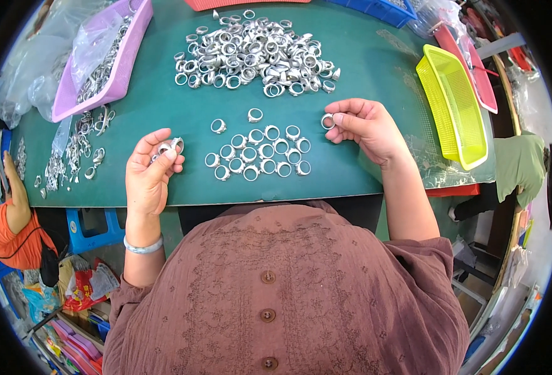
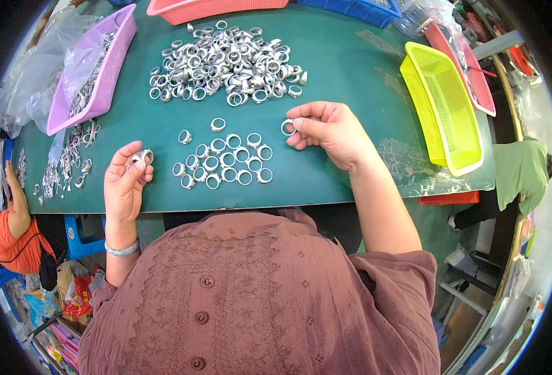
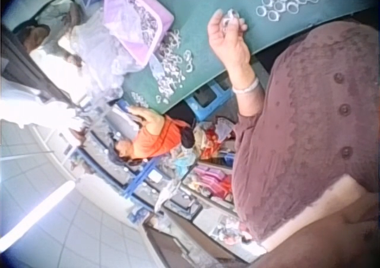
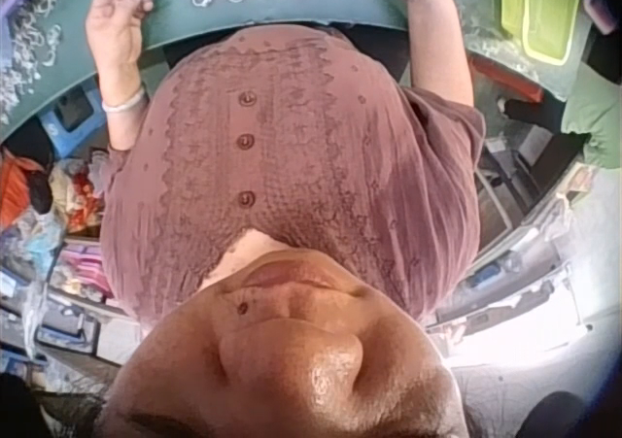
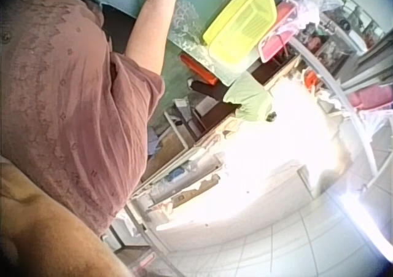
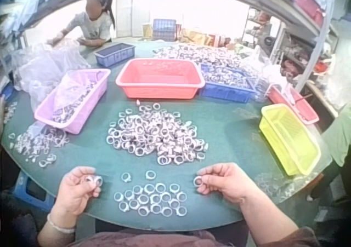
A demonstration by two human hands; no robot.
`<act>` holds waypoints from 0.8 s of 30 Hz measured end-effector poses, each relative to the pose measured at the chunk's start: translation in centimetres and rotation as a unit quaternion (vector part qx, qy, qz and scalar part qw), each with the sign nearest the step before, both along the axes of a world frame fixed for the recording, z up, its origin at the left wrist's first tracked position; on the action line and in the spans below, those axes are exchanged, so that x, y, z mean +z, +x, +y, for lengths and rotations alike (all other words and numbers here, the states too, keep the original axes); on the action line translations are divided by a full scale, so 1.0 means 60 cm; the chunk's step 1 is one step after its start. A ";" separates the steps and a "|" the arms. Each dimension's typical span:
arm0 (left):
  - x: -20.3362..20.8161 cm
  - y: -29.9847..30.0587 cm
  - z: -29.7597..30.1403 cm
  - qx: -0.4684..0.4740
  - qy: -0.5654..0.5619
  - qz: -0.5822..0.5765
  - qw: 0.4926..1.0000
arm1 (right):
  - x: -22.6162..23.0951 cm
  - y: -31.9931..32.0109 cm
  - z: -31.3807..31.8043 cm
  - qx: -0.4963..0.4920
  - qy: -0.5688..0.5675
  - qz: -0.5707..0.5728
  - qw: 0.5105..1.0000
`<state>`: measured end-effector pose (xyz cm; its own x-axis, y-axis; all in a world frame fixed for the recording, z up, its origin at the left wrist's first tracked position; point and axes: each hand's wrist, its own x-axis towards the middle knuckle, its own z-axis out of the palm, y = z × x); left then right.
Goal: The person sorts metal rings by picking them up from a pile, turning them in hand, and arranging them in rows on the workbench.
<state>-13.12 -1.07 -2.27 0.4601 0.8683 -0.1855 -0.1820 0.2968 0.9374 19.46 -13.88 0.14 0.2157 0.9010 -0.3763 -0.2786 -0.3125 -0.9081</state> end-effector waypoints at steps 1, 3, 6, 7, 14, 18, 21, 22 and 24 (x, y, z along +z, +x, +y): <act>0.001 0.000 -0.001 0.001 -0.001 -0.001 1.000 | 0.000 -0.001 0.000 0.001 -0.002 -0.009 1.000; 0.002 0.001 -0.001 -0.002 0.000 0.009 1.000 | -0.001 -0.003 0.001 0.004 -0.003 -0.017 1.000; 0.004 0.002 -0.001 -0.004 0.000 0.020 1.000 | -0.004 -0.014 -0.002 0.004 0.020 -0.152 0.988; 0.005 0.003 -0.002 -0.003 -0.001 0.022 1.000 | -0.004 -0.018 -0.004 0.025 0.070 -0.284 0.956; 0.005 0.002 -0.003 0.002 -0.001 0.019 1.000 | 0.010 -0.033 0.000 0.141 0.169 -0.522 0.824; 0.004 0.001 -0.002 -0.003 0.000 0.015 1.000 | 0.006 -0.041 0.017 0.160 0.195 -0.547 0.799; 0.005 0.002 -0.002 -0.002 -0.001 0.013 1.000 | 0.005 -0.048 0.032 0.192 0.234 -0.577 0.759; 0.006 0.002 -0.002 -0.002 -0.002 0.014 1.000 | 0.003 -0.048 0.036 0.215 0.236 -0.576 0.752; 0.005 0.002 -0.002 -0.004 0.000 0.011 1.000 | 0.002 -0.048 0.042 0.233 0.244 -0.585 0.737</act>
<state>-13.00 -1.17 -1.99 0.4636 0.8640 -0.1963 -0.1580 0.2986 0.9412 16.60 -11.35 0.28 -0.2410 0.9465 0.2147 0.8197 0.3169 -0.4771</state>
